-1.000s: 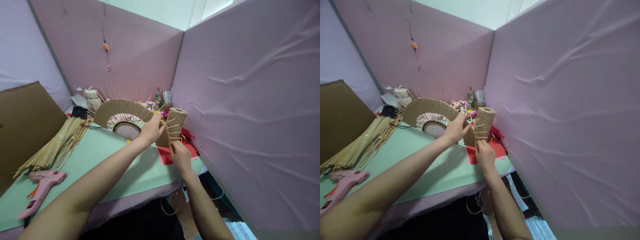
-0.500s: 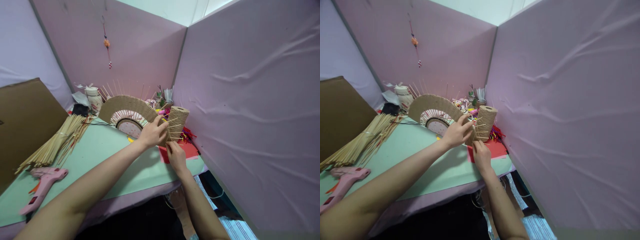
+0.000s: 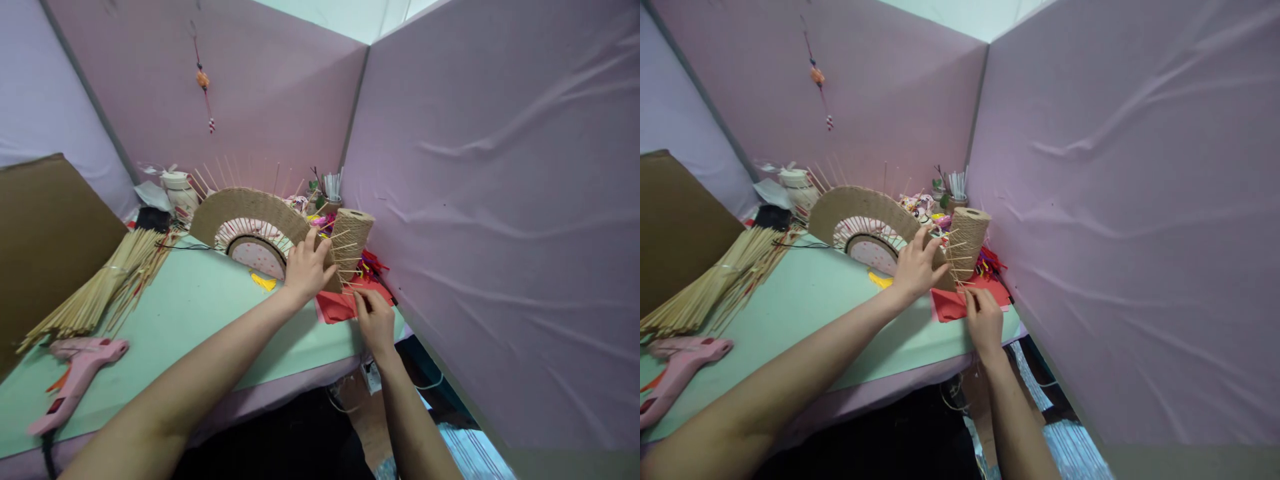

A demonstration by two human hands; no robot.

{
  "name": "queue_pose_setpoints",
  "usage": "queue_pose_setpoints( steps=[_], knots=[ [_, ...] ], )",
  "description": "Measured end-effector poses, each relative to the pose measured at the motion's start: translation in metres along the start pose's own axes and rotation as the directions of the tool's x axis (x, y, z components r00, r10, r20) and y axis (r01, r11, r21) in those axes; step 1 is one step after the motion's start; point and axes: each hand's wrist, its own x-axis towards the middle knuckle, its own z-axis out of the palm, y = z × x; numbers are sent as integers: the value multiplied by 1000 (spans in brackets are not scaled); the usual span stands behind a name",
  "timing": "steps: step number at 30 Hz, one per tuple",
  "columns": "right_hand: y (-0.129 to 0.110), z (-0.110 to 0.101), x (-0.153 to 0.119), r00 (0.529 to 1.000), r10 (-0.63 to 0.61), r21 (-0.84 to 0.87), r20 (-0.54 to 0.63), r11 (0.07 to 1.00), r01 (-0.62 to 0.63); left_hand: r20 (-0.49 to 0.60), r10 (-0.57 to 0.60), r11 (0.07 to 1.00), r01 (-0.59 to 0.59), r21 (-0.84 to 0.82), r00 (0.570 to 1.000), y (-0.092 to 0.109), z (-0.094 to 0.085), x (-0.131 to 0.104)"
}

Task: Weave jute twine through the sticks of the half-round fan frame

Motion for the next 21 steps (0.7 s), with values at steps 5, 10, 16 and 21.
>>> queue_pose_setpoints(
  steps=[5, 10, 16, 21],
  knots=[
    [15, -10, 17, 992, 86, 36, -90, 996, -83, -5, -20, 1000, 20, -1, 1000, 1, 1, -1],
    [34, -3, 25, 974, 226, 138, -15, 965, -222, -1, -29, 1000, 29, -9, 1000, 0, 1, 0],
    [23, -2, 6, 995, 76, -27, -63, 997, -78, 9, -28, 999, 28, 18, 1000, 0, 2, 2],
    [8, 6, -12, 991, -119, -257, 65, 957, 132, 3, -16, 1000, 16, 14, 1000, -1, 3, 2]
  ],
)
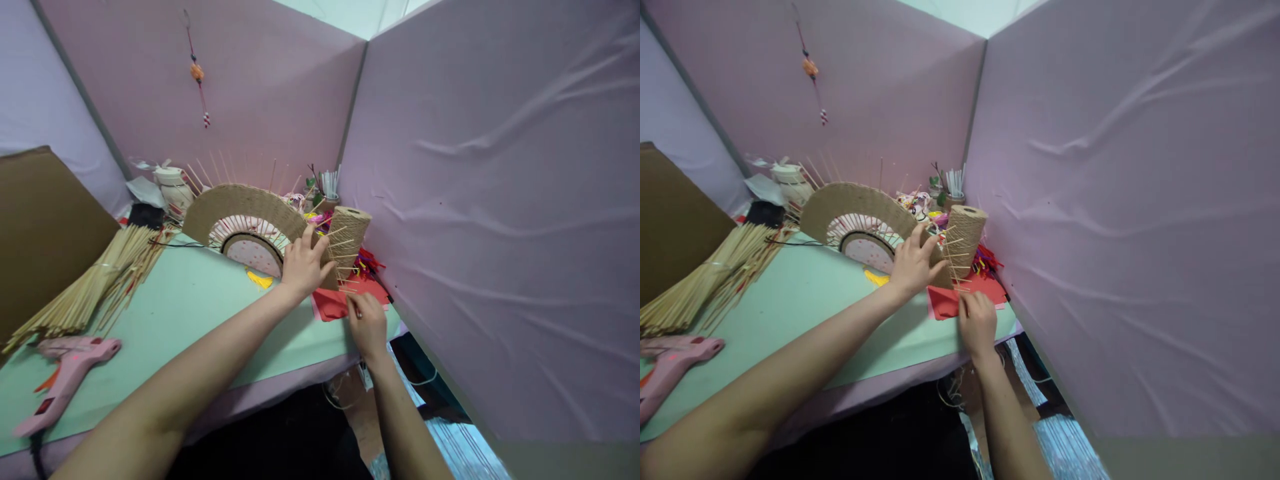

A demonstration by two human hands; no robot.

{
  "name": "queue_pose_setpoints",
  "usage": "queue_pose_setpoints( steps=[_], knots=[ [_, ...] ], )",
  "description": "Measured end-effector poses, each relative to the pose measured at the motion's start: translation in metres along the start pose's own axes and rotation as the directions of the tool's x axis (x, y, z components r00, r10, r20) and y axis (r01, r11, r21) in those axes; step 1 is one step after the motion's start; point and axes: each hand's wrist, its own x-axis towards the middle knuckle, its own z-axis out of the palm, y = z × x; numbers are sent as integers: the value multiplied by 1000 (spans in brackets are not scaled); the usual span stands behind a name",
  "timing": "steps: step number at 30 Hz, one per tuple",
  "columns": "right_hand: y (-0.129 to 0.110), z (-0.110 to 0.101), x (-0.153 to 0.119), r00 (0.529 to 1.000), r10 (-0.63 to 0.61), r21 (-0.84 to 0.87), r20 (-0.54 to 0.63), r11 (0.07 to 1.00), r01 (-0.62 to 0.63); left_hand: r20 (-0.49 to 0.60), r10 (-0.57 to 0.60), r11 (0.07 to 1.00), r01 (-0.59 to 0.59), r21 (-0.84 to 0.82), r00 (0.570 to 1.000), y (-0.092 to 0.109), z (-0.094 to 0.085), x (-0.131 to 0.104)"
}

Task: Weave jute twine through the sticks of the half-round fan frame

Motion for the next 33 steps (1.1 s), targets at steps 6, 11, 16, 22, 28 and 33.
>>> queue_pose_setpoints(
  steps=[6, 11, 16, 22, 28, 33],
  knots=[
    [-7, 19, -4, 976, -75, -28, 205, 996, 82, -3, 103, 994, -103, -28, 995, -12, 1, -1],
    [-11, 24, -5, 980, -40, 43, 196, 999, 32, -85, 194, 976, -202, -87, 977, -29, 15, -12],
    [-9, 27, -9, 981, -31, 42, 192, 999, 23, 124, 600, 800, -587, -125, 791, -29, 26, -25],
    [-6, 28, -9, 980, -49, 51, 192, 998, 40, 378, 596, 792, -595, -136, 708, -3, 18, -11],
    [-10, 28, -11, 988, -10, 89, 156, 996, -4, 603, 503, 830, -540, -138, 619, 17, 7, 17],
    [-15, 25, -23, 990, 81, 133, 118, 986, -97, 691, 495, 840, -494, -226, 526, 24, 9, 39]
  ],
)
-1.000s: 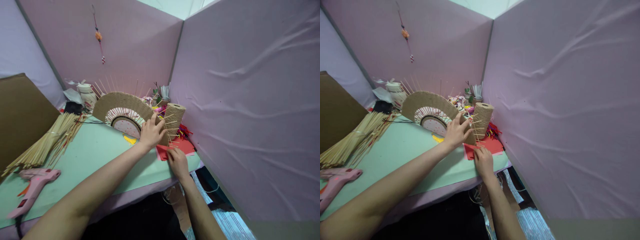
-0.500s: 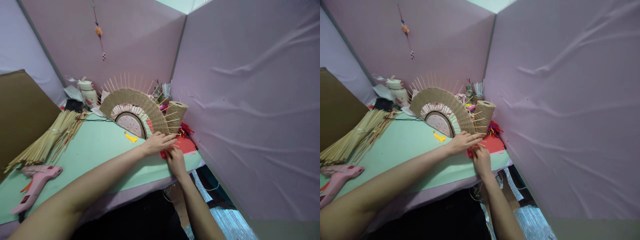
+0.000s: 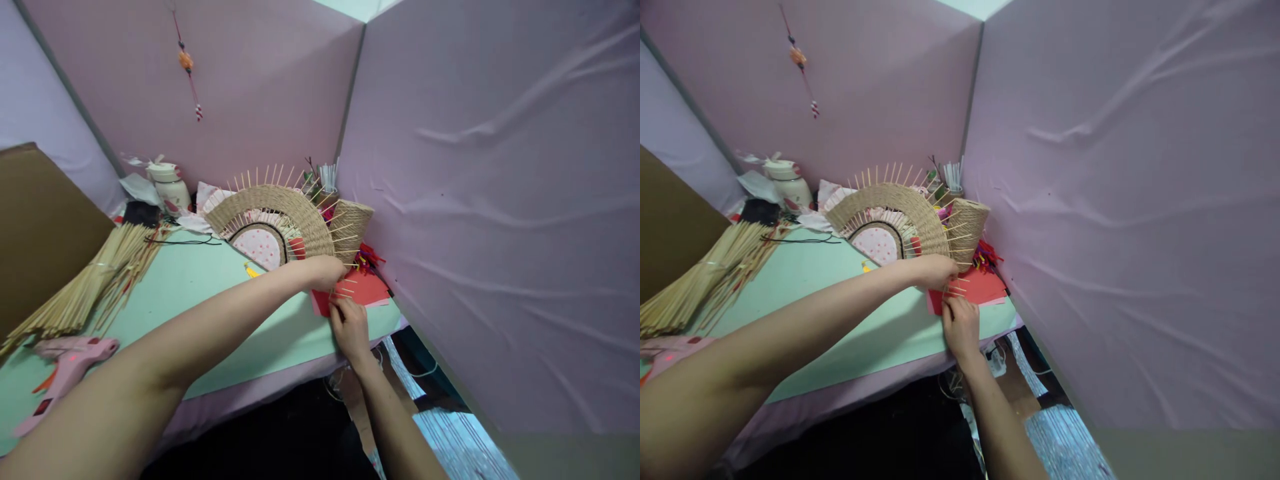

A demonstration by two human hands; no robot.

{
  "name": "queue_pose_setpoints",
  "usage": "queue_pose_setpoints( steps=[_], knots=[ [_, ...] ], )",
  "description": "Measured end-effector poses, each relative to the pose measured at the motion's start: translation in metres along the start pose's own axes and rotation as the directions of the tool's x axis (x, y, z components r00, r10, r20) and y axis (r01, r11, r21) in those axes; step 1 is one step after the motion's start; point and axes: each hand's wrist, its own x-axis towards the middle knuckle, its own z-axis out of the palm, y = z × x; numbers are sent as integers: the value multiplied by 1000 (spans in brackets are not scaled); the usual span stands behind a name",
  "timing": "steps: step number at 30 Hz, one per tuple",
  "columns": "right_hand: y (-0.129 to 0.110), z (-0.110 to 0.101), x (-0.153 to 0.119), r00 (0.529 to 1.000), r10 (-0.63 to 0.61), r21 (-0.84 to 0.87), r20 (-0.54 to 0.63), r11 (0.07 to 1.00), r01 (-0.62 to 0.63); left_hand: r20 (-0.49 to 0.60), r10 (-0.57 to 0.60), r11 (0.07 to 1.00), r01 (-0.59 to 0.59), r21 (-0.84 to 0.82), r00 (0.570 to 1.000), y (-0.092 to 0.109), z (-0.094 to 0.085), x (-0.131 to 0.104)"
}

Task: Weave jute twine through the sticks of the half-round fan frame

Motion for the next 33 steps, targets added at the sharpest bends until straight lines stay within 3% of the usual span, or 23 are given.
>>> queue_pose_setpoints(
  steps=[4, 7, 10, 18, 25, 28, 30, 31, 32, 33],
  knots=[
    [-1, -1, -6, 983, 177, 137, -52, 976, -168, 32, 10, 999, -9, -32, 999, -1, -7, 3],
    [-4, -3, -3, 940, 340, 294, -38, 902, -315, -32, 33, 993, -37, -115, 999, 0, -11, 0],
    [-9, -5, 3, 901, 433, 428, -6, 816, -389, -27, 21, 989, -25, -143, 999, 1, -14, -3],
    [-11, -3, 8, 865, 501, 575, -41, 720, -390, -1, -10, 992, 10, -125, 1000, 6, -16, -9],
    [-12, -8, 9, 858, 513, 578, -22, 707, -408, -149, -75, 997, 69, -39, 986, 6, 3, -3],
    [-13, -9, 10, 860, 510, 577, -9, 705, -412, -225, -91, 993, 70, -96, 970, 3, 14, -7],
    [-13, -9, 9, 863, 505, 580, -1, 703, -411, -352, -127, 970, 42, -238, 927, 3, 27, -17],
    [-13, -9, 9, 864, 503, 582, 2, 702, -410, -437, -187, 940, 30, -341, 880, 5, 36, -24],
    [-14, -9, 8, 865, 502, 583, 4, 701, -409, -515, -278, 890, 16, -455, 811, 8, 46, -32],
    [-14, -9, 8, 865, 501, 584, 4, 701, -409, -565, -415, 818, 21, -575, 713, 13, 58, -40]
  ],
)
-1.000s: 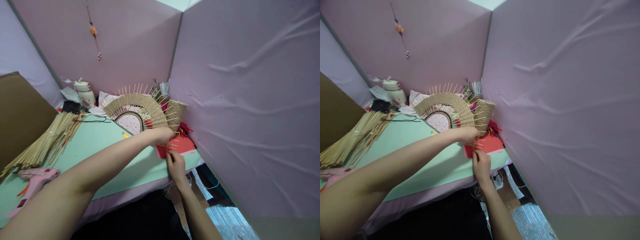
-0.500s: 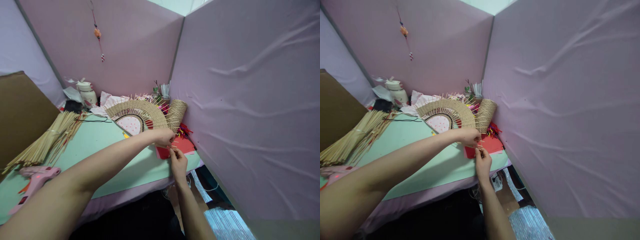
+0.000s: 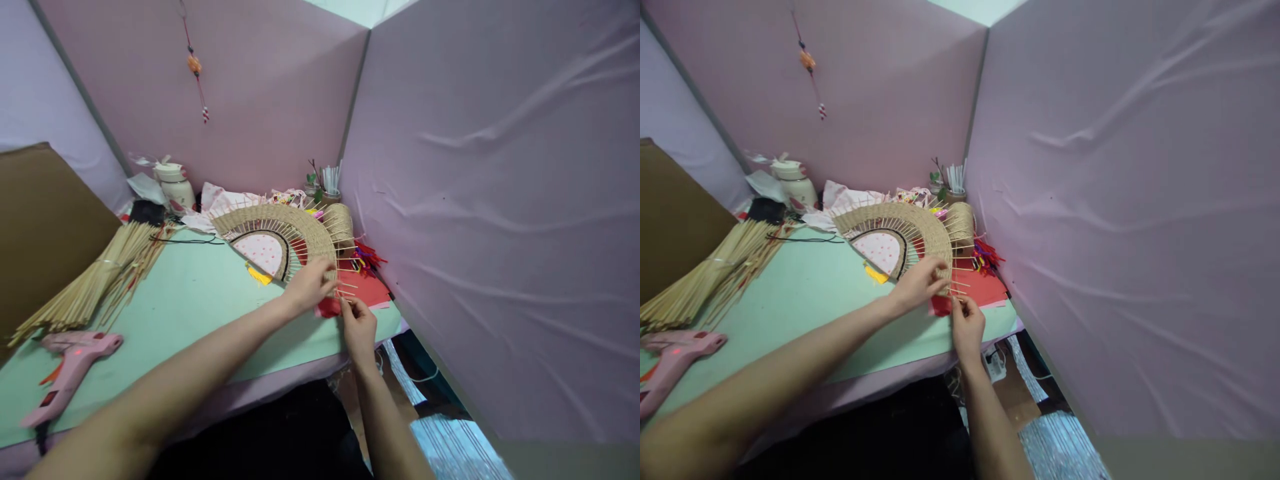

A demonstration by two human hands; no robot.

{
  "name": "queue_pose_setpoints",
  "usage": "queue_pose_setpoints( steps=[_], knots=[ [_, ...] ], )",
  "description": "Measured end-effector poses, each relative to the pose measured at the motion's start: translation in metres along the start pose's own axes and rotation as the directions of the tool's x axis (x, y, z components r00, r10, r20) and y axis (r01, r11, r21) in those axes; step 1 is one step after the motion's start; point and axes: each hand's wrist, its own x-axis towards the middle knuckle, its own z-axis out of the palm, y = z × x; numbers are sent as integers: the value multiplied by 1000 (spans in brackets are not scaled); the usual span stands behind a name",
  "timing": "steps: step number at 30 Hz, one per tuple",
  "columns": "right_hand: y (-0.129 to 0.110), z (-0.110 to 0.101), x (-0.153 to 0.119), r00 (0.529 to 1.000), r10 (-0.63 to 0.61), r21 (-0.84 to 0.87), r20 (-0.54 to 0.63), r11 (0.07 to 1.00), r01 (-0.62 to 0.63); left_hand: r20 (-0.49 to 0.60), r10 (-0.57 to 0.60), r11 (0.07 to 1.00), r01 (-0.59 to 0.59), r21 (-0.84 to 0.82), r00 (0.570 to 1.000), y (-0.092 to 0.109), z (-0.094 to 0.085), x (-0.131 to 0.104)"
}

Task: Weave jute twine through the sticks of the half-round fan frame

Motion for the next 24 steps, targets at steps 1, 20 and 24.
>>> queue_pose_setpoints(
  steps=[1, 20, 24],
  knots=[
    [0, 0, -1, 1000, 1, 0, 0, 1000, -1, -137, -118, 989, 105, -101, 983, -2, 4, -15],
    [-13, -21, -12, 1000, 8, -121, 27, 993, -5, 525, -511, -307, 426, -851, 681, 1, 43, -38],
    [-22, -27, -18, 999, -41, -153, 28, 987, 45, 523, -509, -311, 421, -852, 683, 3, 41, -37]
  ],
)
